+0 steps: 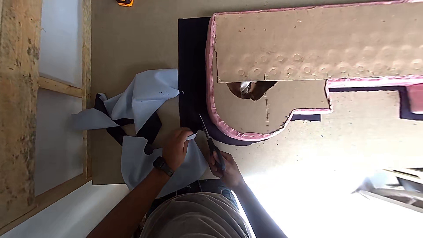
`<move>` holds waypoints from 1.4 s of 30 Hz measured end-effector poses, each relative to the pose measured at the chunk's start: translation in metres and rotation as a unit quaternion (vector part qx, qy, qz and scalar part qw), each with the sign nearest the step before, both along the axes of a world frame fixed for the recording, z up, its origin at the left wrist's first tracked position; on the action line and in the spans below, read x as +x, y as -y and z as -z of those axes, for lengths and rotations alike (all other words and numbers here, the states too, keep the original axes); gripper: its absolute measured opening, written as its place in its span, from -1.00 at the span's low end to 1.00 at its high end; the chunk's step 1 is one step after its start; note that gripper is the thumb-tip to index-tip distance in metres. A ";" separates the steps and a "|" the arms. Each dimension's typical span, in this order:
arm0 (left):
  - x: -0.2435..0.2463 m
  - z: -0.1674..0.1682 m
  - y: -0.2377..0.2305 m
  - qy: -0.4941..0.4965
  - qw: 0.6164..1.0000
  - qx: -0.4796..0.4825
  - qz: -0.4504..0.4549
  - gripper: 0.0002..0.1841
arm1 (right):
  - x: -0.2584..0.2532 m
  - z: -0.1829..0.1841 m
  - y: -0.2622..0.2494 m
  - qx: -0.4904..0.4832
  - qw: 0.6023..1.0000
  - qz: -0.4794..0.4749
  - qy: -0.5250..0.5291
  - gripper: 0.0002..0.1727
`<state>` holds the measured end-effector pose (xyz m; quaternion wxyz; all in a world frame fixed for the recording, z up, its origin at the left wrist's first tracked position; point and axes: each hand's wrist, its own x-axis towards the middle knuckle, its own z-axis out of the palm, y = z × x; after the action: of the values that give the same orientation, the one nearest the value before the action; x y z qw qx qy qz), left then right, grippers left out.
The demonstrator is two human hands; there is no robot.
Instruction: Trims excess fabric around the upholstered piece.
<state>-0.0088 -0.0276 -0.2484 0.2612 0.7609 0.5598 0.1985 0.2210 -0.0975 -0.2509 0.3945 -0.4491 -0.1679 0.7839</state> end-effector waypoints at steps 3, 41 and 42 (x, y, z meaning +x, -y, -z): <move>-0.007 -0.005 -0.008 0.008 1.000 0.013 0.012 -0.76 | -0.021 -0.001 -0.004 0.001 0.999 0.037 0.018 -0.56; -0.204 -0.159 -0.097 0.123 0.978 0.112 -0.126 -0.78 | -0.125 0.000 -0.382 0.054 0.943 0.299 0.137 -0.44; -0.208 -0.164 -0.095 0.127 0.976 0.120 -0.134 -0.78 | -0.124 0.001 -0.405 0.057 0.941 0.305 0.135 -0.43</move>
<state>-0.2172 0.0675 -0.0844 0.2083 0.6736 0.5909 0.3922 0.0970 0.3075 -0.2523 0.6134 -0.5571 -0.1194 0.5469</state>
